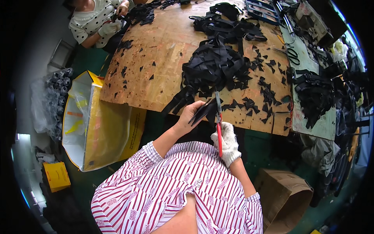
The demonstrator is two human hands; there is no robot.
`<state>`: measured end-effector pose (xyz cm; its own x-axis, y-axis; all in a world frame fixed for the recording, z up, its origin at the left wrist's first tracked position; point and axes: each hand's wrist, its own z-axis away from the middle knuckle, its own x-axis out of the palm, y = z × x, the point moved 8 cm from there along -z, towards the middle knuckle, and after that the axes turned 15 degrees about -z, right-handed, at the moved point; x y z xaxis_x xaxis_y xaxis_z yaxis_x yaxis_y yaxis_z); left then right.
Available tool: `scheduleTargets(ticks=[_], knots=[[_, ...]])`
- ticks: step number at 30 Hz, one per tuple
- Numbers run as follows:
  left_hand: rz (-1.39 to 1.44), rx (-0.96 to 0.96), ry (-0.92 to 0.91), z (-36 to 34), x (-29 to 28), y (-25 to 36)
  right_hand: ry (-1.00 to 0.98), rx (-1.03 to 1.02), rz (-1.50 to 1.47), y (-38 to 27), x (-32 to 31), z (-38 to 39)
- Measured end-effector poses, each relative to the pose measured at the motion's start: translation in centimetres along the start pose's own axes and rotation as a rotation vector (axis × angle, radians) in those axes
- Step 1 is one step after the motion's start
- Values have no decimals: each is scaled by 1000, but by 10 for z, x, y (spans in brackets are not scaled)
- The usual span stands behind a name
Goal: The person uses red-handled scissors to cut black fabric straps into smaller pieces on a wooden workbench. They repeatedly pick up straps, cut them, and place the cut pieces into a yellow bin.
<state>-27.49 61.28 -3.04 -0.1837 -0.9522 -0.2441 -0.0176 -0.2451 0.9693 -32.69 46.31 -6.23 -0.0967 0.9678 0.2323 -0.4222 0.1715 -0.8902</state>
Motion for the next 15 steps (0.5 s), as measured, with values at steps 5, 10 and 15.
scheduleTargets(ticks=[5,10,15], knots=[[-84,59,12,0,-5,-3,121,186,-198,-8,9,2],[485,-314,304,17,-52,-8,93,32,-398,-18,-8,-8],[449,-23,310,10,-117,21,110,63,-375,-12,-21,-6]])
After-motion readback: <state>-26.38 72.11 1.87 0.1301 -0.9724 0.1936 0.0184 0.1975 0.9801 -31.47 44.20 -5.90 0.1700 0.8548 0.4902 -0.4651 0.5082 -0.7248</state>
